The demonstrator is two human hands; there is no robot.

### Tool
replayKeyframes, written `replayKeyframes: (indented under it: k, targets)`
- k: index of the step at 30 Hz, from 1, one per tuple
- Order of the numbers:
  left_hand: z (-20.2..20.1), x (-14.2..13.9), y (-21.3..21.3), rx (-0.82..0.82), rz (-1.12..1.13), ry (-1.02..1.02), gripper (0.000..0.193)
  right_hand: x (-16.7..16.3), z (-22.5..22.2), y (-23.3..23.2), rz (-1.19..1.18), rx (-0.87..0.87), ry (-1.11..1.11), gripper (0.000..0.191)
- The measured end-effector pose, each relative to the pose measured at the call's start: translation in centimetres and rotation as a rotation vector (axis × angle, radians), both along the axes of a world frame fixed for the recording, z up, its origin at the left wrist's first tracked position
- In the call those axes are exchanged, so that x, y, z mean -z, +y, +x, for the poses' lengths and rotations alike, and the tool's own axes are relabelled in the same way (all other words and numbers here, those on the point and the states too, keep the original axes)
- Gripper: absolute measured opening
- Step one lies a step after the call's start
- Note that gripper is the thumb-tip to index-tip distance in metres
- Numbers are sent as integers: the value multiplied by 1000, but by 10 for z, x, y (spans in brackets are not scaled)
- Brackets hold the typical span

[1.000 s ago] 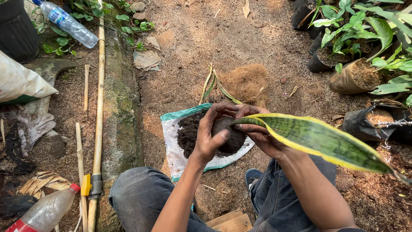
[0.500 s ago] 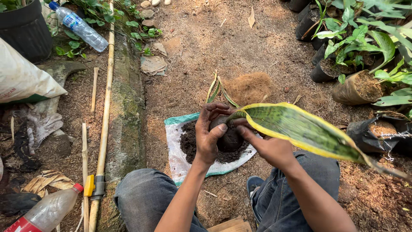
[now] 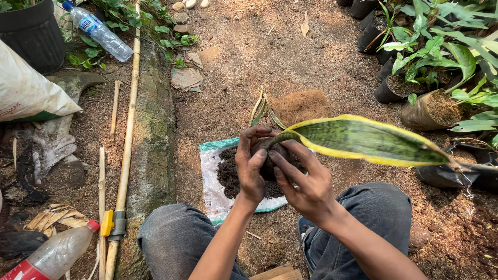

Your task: The person packs soil around the base of a small potted plant by hand, repeatedly adding and compressing soil to form a compact root ball. The person rotates the plant and adjusts the soil with both hands to ensure even coverage.

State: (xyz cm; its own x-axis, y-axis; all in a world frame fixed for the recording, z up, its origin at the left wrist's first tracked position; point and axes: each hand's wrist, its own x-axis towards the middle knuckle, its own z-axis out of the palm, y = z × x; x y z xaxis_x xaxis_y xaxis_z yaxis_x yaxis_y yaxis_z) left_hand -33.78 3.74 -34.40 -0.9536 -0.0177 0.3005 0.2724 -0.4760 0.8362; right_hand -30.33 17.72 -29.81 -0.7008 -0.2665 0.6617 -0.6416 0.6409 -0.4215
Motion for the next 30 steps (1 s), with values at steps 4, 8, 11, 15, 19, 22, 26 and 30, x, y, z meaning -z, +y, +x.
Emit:
replayKeyframes:
  k: [4,8,11,15,19,22,26,30]
  targets:
    - [-2,-5,2,-16,50,-16,51,2,1,4,-139,-18,-108,28]
    - [0,-10,2,-9,47,-16,56,3,-1,11,-190,-22,-138,25]
    - [4,-10,4,-42,-20,18,58,5,-4,12,-74,-37,-29,26]
    - [9,-9,4,-83,-111,81,51,9,0,6,86,-43,40,34]
    - [9,-11,2,-82,-112,92,45,9,2,1,10,-28,60,34]
    - [9,-13,1,-80,-70,87,42,6,1,0,-124,-92,29,28]
    - [11,-13,0,-67,-19,112,43,3,4,-5,-518,-196,-162,26]
    - [11,-10,0,-98,-38,108,44,2,3,-10,-529,-149,-265,29]
